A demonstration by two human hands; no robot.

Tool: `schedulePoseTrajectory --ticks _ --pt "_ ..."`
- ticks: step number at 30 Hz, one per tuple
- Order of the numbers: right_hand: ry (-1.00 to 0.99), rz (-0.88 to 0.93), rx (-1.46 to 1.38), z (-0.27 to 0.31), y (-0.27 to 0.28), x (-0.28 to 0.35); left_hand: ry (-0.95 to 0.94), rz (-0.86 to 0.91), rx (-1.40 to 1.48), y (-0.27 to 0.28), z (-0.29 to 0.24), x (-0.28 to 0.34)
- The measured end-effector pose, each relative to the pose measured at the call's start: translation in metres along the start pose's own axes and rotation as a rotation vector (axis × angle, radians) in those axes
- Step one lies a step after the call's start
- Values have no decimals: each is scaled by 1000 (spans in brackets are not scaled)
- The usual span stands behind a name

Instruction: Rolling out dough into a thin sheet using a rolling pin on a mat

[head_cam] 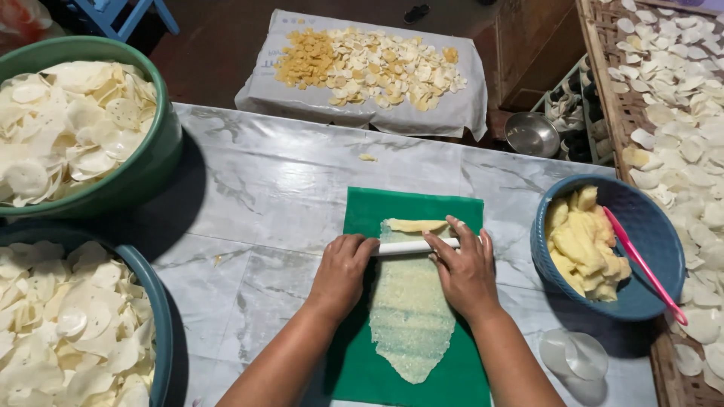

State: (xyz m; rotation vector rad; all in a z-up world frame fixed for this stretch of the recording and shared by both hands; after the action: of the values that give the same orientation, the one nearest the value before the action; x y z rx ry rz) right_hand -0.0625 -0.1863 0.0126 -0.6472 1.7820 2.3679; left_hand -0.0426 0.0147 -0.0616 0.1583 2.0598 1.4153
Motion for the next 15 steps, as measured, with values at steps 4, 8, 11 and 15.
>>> schedulePoseTrajectory --ticks 4,8,11,15 --pt "0 52 40 -29 -22 3 -95 -172 -87 30 -11 -26" --pt "7 16 58 -44 -20 -15 -92 -149 -10 25 -3 -49" --pt "21 35 45 -38 -21 -26 -66 -97 48 25 0 -57" --pt "7 32 98 -39 -31 -37 48 112 109 39 -4 -72"
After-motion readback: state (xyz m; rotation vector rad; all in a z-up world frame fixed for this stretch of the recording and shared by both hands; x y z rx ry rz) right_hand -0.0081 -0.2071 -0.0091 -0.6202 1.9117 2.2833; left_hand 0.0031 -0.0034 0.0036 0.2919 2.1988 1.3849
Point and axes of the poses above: each hand's wrist, its own x-axis away from the middle knuckle, its own y-axis out of the back of the hand, z = x × y, the point moved 10 cm from there along -x, towards the middle knuckle, and after that the axes turned 2 degrees about -y, right-handed, at the moved point
